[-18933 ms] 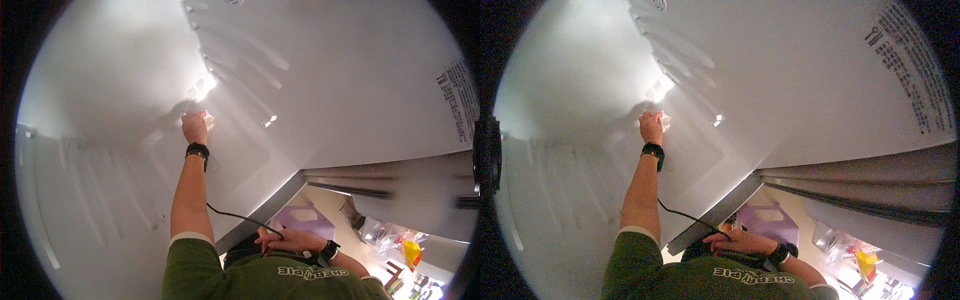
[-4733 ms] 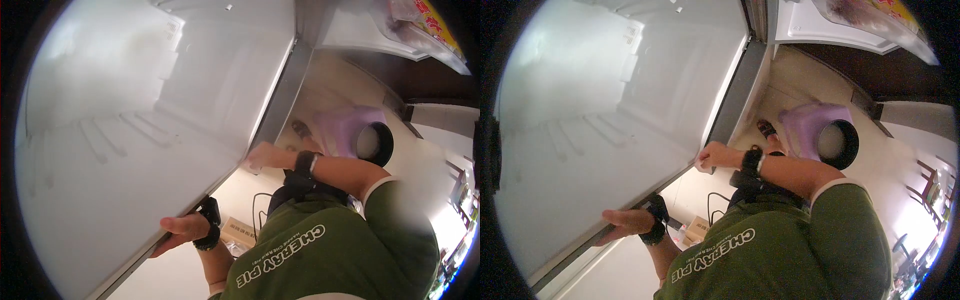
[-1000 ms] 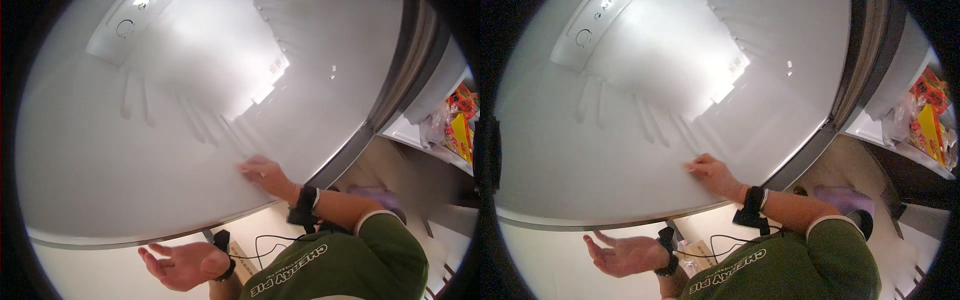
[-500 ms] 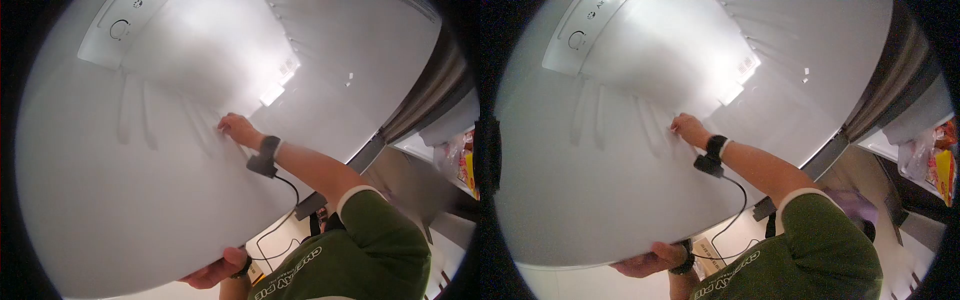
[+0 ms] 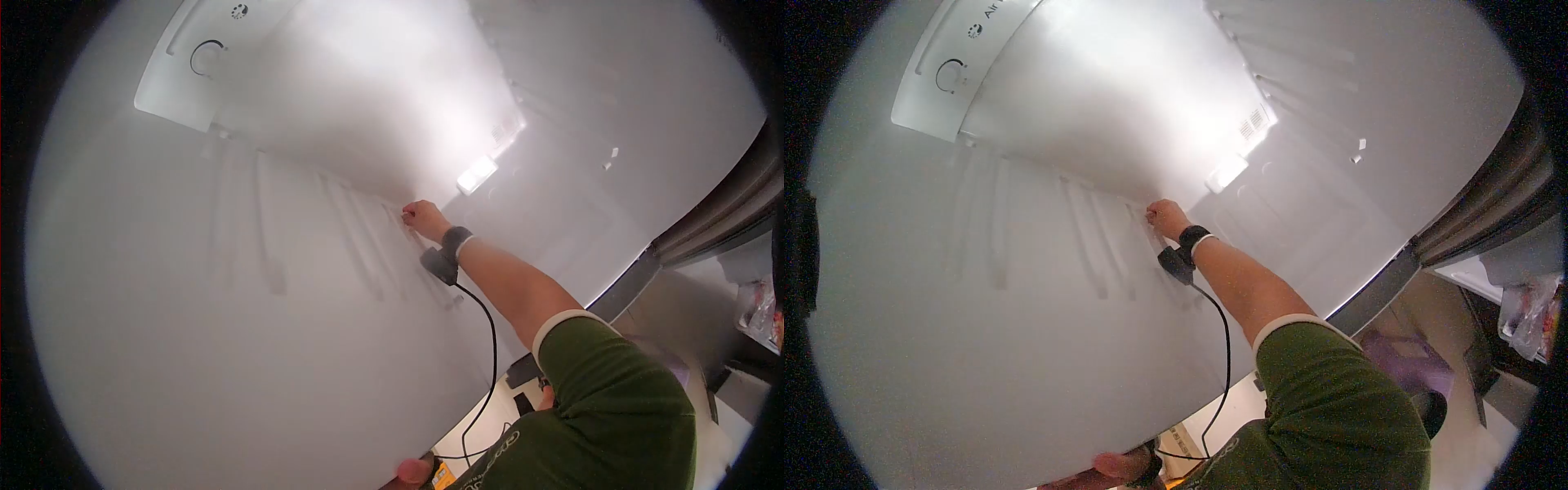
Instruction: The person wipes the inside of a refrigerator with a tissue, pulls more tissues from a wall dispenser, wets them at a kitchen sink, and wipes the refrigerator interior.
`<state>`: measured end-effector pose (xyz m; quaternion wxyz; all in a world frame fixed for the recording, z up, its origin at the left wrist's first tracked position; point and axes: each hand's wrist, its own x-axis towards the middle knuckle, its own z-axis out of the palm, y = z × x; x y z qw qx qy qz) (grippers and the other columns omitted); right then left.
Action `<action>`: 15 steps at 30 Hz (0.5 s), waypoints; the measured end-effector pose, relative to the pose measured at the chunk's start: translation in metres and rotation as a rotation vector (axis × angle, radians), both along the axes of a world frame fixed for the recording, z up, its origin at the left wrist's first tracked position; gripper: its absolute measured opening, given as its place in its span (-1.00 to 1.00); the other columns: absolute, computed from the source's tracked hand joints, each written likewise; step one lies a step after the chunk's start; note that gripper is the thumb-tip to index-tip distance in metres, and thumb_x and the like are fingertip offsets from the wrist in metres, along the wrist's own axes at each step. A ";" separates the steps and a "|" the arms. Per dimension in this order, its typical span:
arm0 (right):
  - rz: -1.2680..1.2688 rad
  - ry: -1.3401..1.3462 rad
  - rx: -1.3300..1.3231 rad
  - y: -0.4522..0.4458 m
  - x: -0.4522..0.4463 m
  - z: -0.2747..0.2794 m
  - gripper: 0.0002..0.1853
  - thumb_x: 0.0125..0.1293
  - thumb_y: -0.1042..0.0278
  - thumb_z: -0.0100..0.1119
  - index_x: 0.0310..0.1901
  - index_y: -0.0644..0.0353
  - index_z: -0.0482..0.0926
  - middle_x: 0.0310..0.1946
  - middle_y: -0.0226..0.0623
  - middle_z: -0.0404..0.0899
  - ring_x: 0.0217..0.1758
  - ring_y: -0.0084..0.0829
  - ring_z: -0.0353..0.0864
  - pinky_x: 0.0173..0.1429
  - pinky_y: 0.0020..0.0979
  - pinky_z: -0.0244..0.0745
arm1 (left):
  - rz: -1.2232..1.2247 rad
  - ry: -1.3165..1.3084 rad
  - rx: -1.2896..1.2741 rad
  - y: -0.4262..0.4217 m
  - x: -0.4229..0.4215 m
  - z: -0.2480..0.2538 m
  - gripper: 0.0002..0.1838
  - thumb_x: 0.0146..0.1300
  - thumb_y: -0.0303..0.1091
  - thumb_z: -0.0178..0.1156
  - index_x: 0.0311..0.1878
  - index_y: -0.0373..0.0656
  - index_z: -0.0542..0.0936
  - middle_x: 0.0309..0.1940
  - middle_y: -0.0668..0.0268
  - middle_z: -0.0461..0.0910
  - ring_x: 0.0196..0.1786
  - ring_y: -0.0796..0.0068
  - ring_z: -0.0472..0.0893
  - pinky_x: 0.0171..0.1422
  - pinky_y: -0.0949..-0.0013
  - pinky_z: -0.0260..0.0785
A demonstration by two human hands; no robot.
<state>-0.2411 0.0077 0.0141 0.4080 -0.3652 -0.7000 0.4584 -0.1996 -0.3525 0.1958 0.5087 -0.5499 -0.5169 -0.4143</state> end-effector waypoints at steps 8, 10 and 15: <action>0.267 -0.075 -0.038 -0.055 0.059 0.004 -0.75 0.06 0.34 0.10 -0.25 0.28 0.59 -0.28 -0.04 0.58 -0.19 -0.11 0.56 -0.05 -0.28 0.44 | 0.473 0.257 -0.030 -0.028 -0.023 -0.025 -0.11 0.12 0.01 0.11 0.34 -0.32 -0.06 0.25 -0.12 0.07 0.25 -0.02 0.22 0.13 -0.04 0.30; 0.305 -0.084 0.022 -0.081 0.082 0.000 -0.75 0.05 0.33 0.11 -0.25 0.26 0.59 -0.29 -0.06 0.58 -0.20 -0.13 0.55 -0.05 -0.29 0.44 | 0.010 -0.194 0.151 0.030 0.014 0.008 -0.11 0.10 -0.02 0.14 0.33 -0.31 -0.05 0.26 -0.11 0.05 0.27 0.01 0.20 0.17 -0.06 0.25; 0.244 -0.106 0.105 -0.138 0.121 -0.014 -0.78 0.09 0.38 0.09 -0.21 0.15 0.62 -0.33 -0.12 0.56 -0.20 -0.17 0.55 -0.08 -0.31 0.44 | -0.196 -0.143 -0.077 0.020 0.004 0.024 -0.21 0.13 -0.10 0.10 0.36 -0.12 -0.02 0.32 -0.14 -0.07 0.36 -0.12 -0.01 0.25 -0.15 0.08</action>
